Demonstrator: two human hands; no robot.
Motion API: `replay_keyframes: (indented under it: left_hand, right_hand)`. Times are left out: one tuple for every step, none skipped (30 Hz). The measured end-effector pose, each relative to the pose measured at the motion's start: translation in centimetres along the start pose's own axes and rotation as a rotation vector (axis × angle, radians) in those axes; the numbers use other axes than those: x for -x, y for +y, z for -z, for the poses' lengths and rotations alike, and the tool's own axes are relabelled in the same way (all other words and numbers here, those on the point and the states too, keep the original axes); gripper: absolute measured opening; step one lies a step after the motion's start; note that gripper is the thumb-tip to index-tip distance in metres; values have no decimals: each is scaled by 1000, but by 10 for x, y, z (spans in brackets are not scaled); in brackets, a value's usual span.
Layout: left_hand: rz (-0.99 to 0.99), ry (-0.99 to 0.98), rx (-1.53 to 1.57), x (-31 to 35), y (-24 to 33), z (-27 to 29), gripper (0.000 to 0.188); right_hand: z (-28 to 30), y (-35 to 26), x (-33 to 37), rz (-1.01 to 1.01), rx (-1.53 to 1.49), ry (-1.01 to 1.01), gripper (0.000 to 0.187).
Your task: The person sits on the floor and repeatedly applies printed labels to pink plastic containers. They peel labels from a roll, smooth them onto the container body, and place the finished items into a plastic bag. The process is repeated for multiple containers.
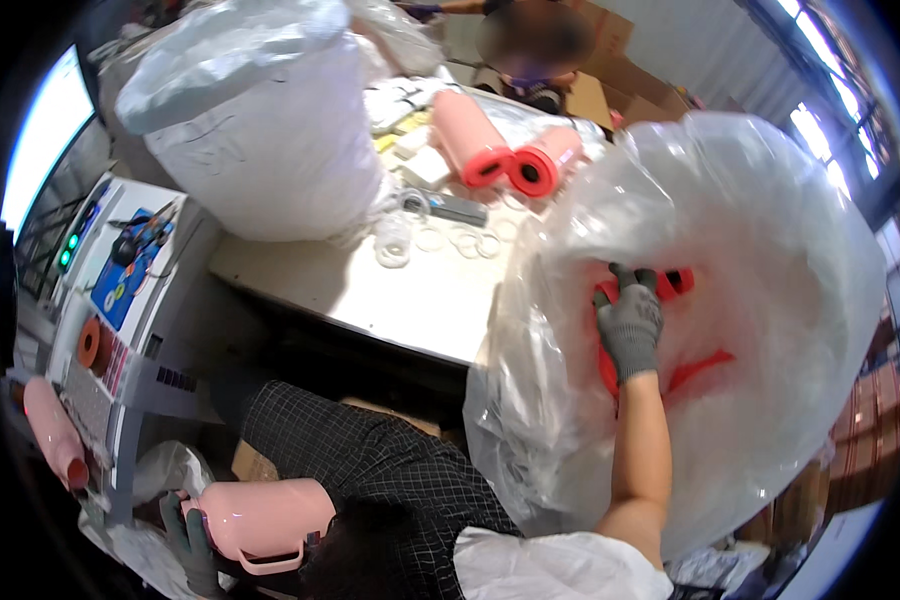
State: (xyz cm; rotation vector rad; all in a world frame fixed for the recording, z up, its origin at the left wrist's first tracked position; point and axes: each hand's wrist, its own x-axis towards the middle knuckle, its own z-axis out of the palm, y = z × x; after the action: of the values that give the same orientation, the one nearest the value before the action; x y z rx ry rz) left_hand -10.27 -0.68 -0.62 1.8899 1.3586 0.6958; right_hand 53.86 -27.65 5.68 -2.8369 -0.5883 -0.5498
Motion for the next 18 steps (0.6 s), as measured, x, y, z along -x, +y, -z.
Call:
replay_keyframes:
  left_hand:
    - [-6, 17, 27, 4, 3, -3, 41]
    - [-11, 16, 56, 5, 1, -1, 41]
    - [21, -6, 23, 5, 1, 3, 38]
    - [26, 14, 26, 11, -6, 9, 37]
    - [18, 49, 45, 13, -13, 8, 37]
    - [24, 86, 61, 18, -18, 7, 36]
    - [30, 79, -3, 20, -21, 12, 35]
    - [93, 127, 128, 17, -20, 12, 36]
    - [150, 187, 277, 16, -28, 5, 38]
    - [212, 302, 407, 30, -36, 4, 39]
    - [67, 274, 198, 43, -77, 14, 43]
    - [-75, 277, -6, 57, -121, 25, 47]
    - [-62, 254, -9, 59, -108, 28, 48]
    - [-54, 219, -1, 57, -102, 31, 50]
    - [-189, 285, -185, 64, -122, 26, 49]
    - [-44, 233, -391, 69, -168, 34, 49]
    - [109, 161, -627, 86, -217, 44, 50]
    - [228, 61, -847, 96, -267, 55, 51]
  right_hand:
    - [6, -4, -4, 82, -48, 100, 47]
    - [16, -8, -2, 155, -83, 194, 46]
    - [25, -21, 2, 133, -139, 182, 44]
    - [35, -38, 7, 109, -194, 169, 42]
    - [48, -57, 4, 93, -252, 178, 40]
    - [55, -71, 20, 133, -422, 158, 33]
    - [49, -87, 26, 273, -566, 196, 33]
    - [48, -89, 41, 369, -684, 223, 32]
    - [40, -87, 54, 351, -759, 170, 30]
    - [21, -97, 59, 359, -883, 102, 28]
    - [19, -107, 66, 356, -807, 108, 24]
    - [29, -120, 68, 351, -676, 90, 25]
    - [22, -115, 61, 372, -558, 88, 26]
    - [23, -107, 50, 386, -427, 92, 26]
    - [28, -103, 38, 381, -286, 18, 27]
    - [43, -105, 38, 482, -339, -64, 27]
    - [58, -113, 39, 616, -403, -150, 27]
    - [75, -123, 40, 758, -465, -237, 28]
